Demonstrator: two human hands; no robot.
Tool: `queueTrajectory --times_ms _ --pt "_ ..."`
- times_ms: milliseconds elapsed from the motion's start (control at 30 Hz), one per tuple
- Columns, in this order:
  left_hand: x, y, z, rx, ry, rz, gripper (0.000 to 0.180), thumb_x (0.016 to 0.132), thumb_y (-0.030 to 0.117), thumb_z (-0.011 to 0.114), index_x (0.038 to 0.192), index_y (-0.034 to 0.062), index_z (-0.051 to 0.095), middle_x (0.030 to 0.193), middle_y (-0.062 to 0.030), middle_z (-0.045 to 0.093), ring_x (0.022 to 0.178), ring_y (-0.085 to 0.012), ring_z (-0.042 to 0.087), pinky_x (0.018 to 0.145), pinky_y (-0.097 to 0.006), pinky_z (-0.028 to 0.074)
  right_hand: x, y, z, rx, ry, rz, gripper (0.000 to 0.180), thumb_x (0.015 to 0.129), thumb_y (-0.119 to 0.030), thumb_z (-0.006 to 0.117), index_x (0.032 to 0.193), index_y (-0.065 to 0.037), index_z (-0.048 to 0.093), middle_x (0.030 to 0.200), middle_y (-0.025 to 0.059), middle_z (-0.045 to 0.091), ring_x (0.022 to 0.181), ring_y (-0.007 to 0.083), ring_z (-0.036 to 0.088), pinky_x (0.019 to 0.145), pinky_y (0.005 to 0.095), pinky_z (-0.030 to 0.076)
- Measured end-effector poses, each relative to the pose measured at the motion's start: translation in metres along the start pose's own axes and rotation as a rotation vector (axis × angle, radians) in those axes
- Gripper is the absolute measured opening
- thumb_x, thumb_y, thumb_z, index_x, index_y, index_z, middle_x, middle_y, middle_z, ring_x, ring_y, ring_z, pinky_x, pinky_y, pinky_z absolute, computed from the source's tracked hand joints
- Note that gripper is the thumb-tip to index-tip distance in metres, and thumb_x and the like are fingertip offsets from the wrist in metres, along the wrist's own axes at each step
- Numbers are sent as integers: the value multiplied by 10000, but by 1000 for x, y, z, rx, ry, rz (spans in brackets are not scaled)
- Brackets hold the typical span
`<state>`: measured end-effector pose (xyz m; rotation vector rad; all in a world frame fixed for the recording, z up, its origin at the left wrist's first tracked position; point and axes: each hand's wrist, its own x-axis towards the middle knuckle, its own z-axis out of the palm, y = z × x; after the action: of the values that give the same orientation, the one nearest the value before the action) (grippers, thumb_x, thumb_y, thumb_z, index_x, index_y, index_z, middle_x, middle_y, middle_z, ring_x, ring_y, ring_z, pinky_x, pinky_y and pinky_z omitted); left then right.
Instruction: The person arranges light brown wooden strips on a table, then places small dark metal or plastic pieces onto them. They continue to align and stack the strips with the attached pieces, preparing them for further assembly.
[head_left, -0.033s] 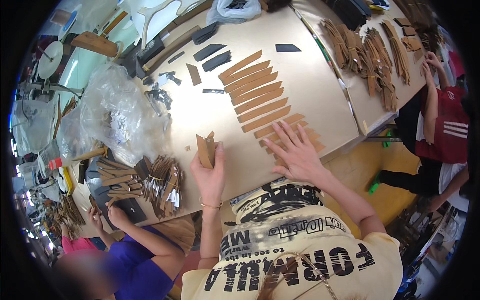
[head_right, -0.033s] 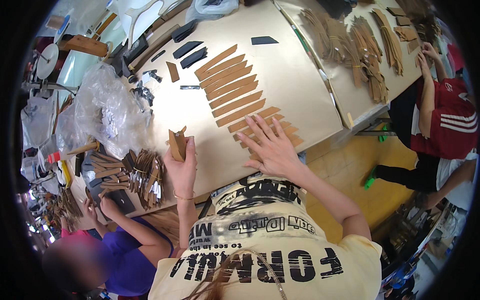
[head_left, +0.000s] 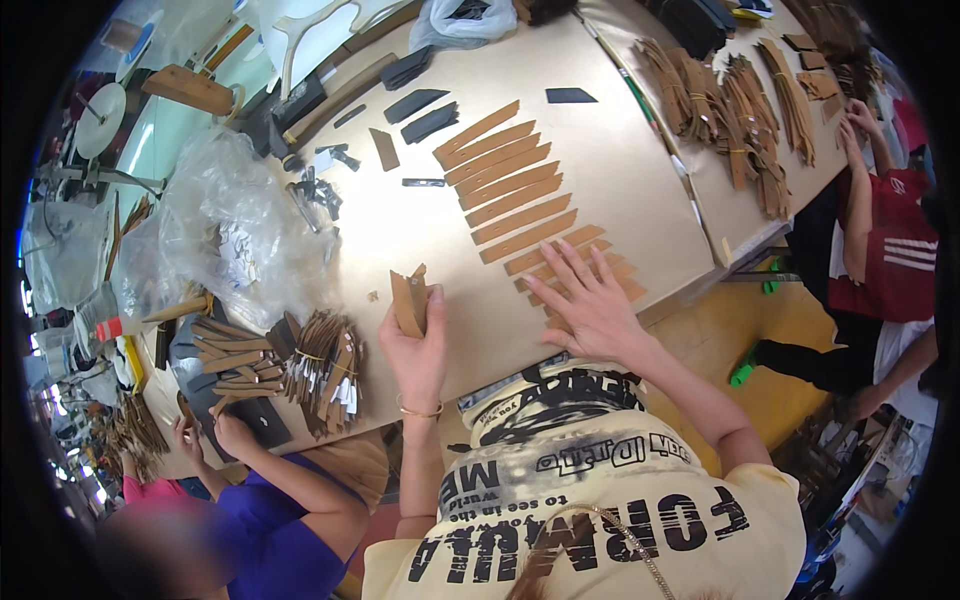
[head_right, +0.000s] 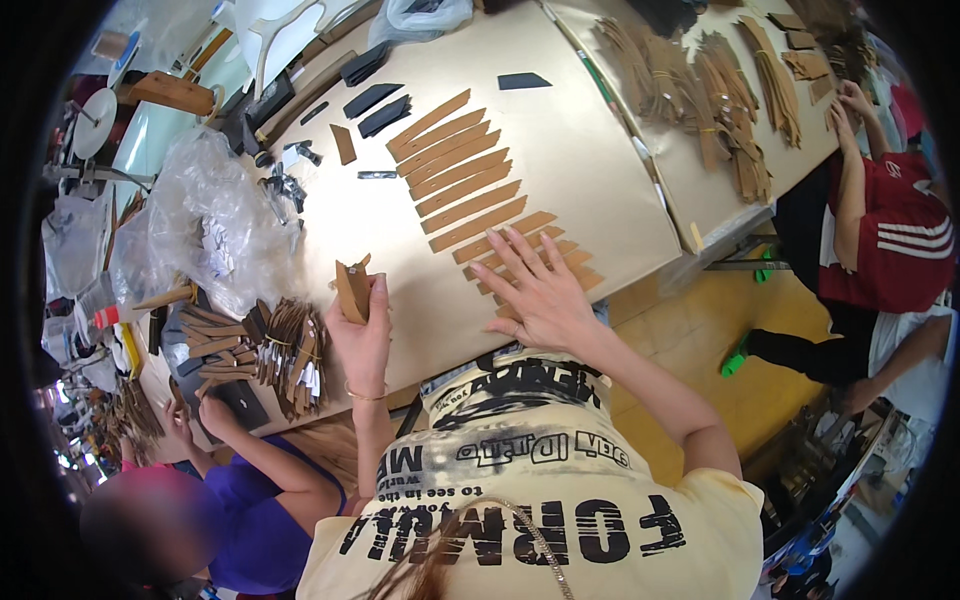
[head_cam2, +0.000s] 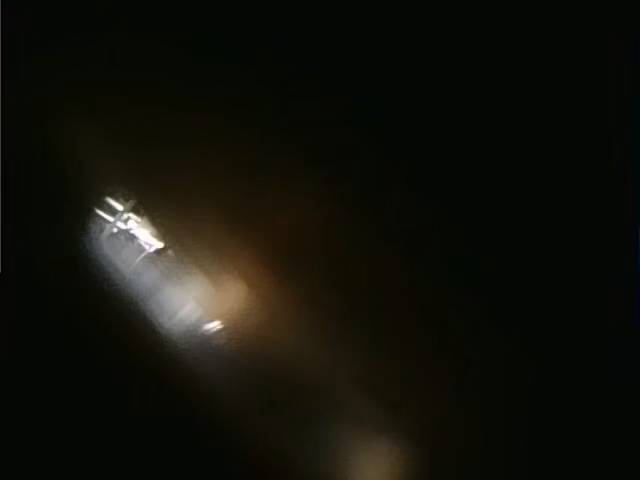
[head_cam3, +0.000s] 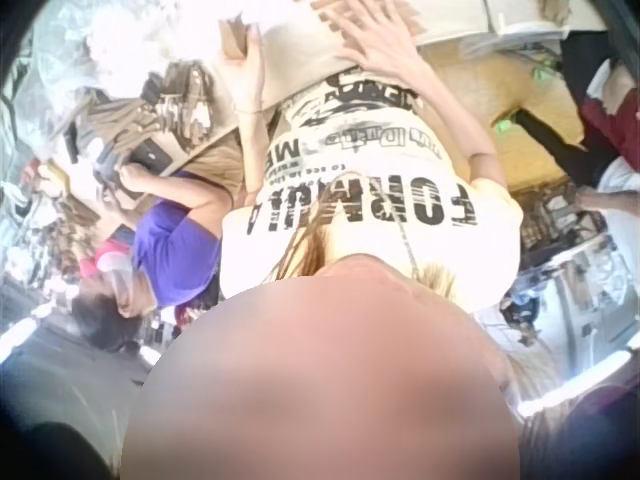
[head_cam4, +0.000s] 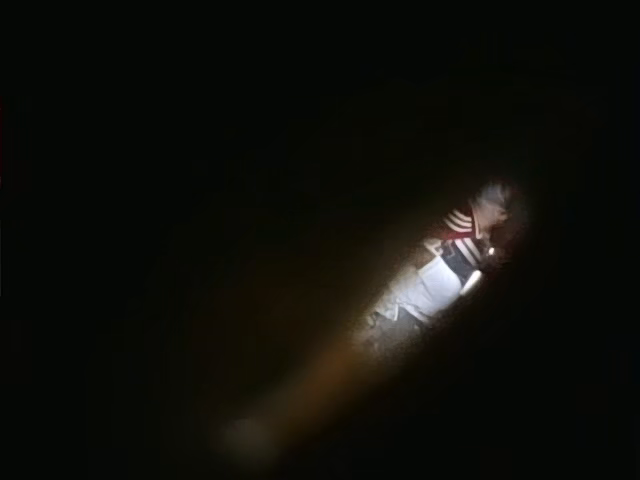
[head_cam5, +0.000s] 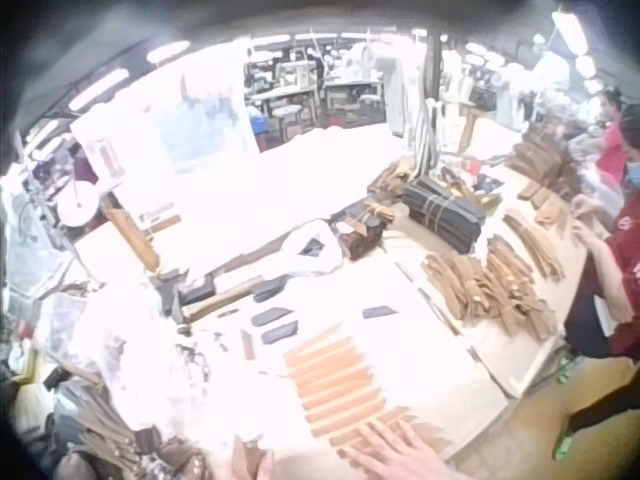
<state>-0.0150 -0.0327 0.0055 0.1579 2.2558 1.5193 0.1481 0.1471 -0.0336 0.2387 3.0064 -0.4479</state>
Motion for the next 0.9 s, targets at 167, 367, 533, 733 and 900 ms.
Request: queueTrajectory --times_ms 167,367,533,733,900 --pt "-6 0 -7 -212 -197 -109 239 950 182 682 1045 -36 660 721 1 583 634 -47 518 554 -224 415 -4 2 8 -55 98 -20 786 908 -736 358 1546 -279 323 1645 137 129 1520 321 111 1197 576 54" --pt "-20 -12 -17 -606 -348 -219 362 1011 256 594 1225 -36 576 763 -3 542 592 -61 489 514 -228 394 -14 1 20 67 658 -8 812 926 -742 318 1534 -204 345 1617 180 214 1509 373 129 1183 581 -31" --pt "-25 -28 -40 -710 -247 -253 371 1028 236 558 1278 -38 537 830 -21 570 656 -85 526 566 -250 462 -4 -18 2 218 859 133 673 993 -607 351 1456 -125 434 1569 185 318 1480 390 216 1176 591 15" --pt "-5 -44 -65 -363 -185 -43 243 1012 140 544 1193 -23 562 892 -68 624 724 -130 595 604 -287 510 36 -59 -25 401 710 139 402 995 -369 512 1294 -110 587 1521 155 394 1454 365 285 1177 584 97" --pt "60 -26 -29 360 272 443 337 910 52 591 1221 -68 544 994 -231 660 883 -396 641 777 -442 534 72 -83 -40 347 619 62 248 952 -241 610 1152 -108 673 1481 133 450 1431 346 330 1186 554 144"
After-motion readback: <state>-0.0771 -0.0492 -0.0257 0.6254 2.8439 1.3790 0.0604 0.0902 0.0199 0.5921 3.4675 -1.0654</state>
